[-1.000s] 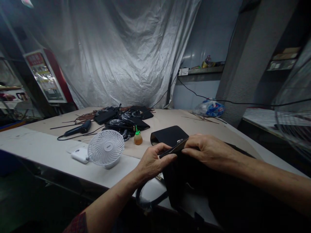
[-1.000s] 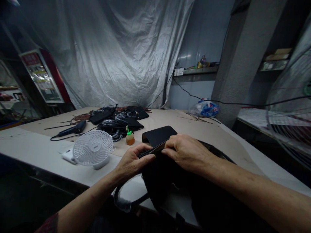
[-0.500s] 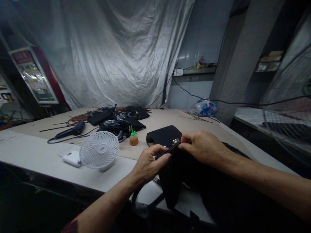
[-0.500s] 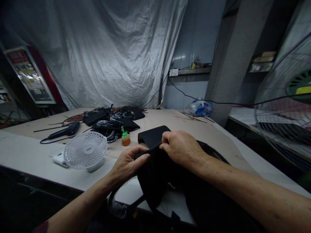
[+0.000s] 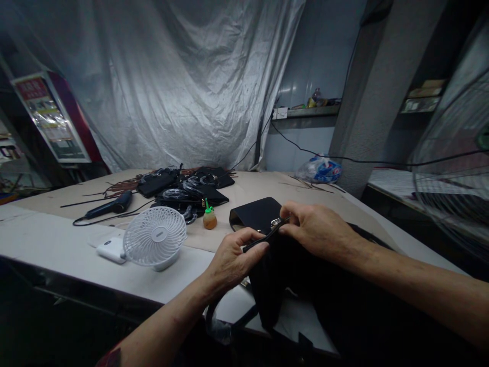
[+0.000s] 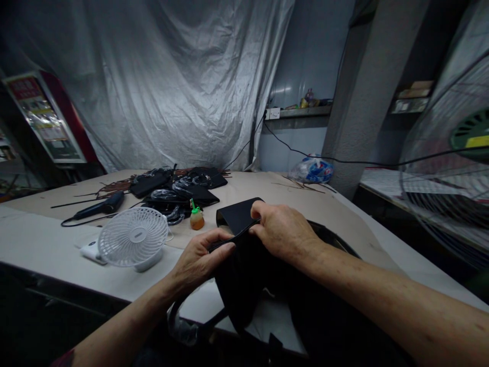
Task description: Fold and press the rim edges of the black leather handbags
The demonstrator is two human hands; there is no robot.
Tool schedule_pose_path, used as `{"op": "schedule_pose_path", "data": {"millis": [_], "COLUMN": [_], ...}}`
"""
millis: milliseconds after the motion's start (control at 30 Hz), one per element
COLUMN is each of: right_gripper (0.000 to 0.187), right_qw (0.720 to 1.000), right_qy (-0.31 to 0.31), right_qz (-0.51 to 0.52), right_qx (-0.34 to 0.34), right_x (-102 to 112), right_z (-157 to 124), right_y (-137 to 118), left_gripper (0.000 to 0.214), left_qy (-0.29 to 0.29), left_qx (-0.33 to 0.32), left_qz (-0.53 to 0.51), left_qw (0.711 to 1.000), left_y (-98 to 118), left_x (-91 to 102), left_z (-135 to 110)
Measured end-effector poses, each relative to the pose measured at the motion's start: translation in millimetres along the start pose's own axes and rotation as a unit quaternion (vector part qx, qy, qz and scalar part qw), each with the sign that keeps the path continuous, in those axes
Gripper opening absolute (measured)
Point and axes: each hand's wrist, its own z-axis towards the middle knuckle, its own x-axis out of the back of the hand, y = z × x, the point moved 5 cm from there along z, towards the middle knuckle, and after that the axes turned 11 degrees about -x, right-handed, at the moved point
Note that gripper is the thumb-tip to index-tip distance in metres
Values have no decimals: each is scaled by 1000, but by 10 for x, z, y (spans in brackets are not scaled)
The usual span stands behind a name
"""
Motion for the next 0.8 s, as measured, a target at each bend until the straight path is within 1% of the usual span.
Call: {"op": "schedule_pose_path", "data": {"millis": [67,100,167,267,367,433,500,633,800], "right_gripper": [31,31,24,18,14,13,14,13,14], "right_qw": [1000,999,997,995,993,993,993,994,993], "right_qy": [-11,-22,-34,-22,-5,4,4,0,6], "right_qz": [6,4,-15,-59,-76,-74,-73,-81,-78], "right_qx": [21,37,61,83,93,92,88,79,84], "right_x": [-5,-9,-3,32,51,51,37,9,-7], "right_z": [12,17,23,20,2,-10,-15,-6,-4], "right_y": [-13,-26,-48,-70,-77,-75,-75,-89,-112], "left_gripper": [24,24,23,22,24,26,28,24,11], "left_qy": [1,1,1,0,4,18,39,51,64], "left_qx": [-2,-5,-10,-12,24,52,55,52,24], "left_qz": [4,8,12,0,-56,-94,-104,-82,14], "left_qw": [1000,1000,1000,1000,998,994,992,994,998], "left_y": [8,16,35,47,-3,-47,-66,-74,-18], "left_x": [0,0,0,-9,-22,-14,17,77,165], "left_z": [6,9,17,22,-5,-40,-74,-115,-75]}}
